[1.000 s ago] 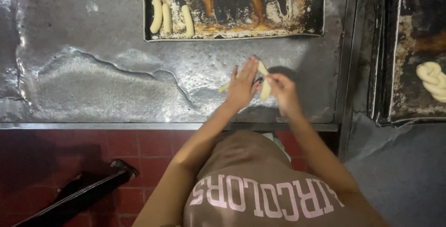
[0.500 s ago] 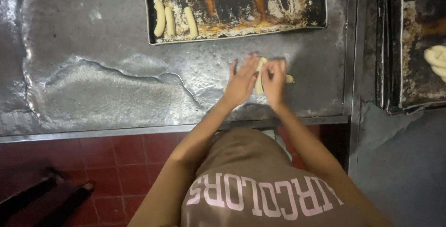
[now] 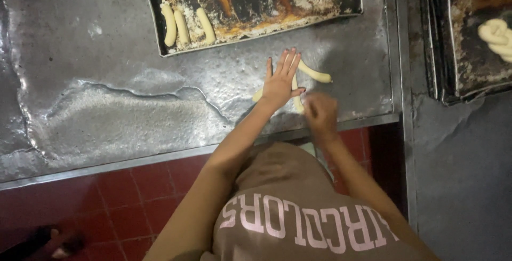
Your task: The person repeatedly picks up short dough pieces from a tray, rolls them into ropes on a stainless steel countertop, and braids them into twisted shapes. The braided dough pieces are placed onto a second baking tray. The process continues with multiple dough pieces throughout the clip.
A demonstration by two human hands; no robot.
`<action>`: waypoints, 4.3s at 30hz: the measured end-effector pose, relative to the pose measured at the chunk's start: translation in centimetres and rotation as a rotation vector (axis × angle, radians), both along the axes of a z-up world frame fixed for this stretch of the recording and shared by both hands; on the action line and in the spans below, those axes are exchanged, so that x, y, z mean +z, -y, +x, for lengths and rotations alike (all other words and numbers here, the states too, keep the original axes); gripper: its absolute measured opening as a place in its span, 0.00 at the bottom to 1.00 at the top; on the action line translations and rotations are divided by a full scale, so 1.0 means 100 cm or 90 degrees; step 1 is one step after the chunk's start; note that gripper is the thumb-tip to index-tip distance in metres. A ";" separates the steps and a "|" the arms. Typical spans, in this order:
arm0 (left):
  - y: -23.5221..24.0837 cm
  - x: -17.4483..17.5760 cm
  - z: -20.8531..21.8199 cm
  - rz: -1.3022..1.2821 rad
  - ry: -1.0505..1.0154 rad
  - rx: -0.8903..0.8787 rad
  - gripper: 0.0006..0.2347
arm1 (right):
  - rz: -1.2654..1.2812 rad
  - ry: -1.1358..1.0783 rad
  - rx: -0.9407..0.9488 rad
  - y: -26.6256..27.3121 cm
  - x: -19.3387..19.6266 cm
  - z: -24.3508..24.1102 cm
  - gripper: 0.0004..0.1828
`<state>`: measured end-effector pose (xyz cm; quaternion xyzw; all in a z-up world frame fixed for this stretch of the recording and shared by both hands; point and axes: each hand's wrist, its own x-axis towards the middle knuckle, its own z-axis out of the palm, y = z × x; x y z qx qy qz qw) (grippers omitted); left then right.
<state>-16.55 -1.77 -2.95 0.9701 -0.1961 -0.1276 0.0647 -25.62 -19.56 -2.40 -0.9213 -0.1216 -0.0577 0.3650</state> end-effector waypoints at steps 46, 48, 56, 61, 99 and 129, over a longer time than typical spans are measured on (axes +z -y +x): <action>-0.024 -0.030 -0.085 -0.394 0.130 0.252 0.12 | 0.208 -0.295 -0.147 -0.033 -0.022 0.015 0.13; -0.014 -0.015 -0.085 -0.629 -0.083 0.343 0.17 | 0.281 -0.310 -0.125 -0.037 -0.020 0.011 0.19; -0.009 0.033 -0.084 -0.716 -0.207 0.356 0.23 | 0.250 -0.295 -0.124 0.011 0.026 0.044 0.13; -0.017 0.062 -0.033 -0.510 -0.008 0.255 0.19 | 0.130 -0.145 -0.096 0.067 0.026 0.066 0.09; 0.340 0.045 0.319 -0.248 0.497 -0.102 0.11 | -0.352 0.079 -0.260 0.366 0.102 0.253 0.17; -0.088 0.025 0.254 -0.690 0.212 0.492 0.08 | 0.201 -0.096 -0.141 -0.133 -0.033 0.451 0.12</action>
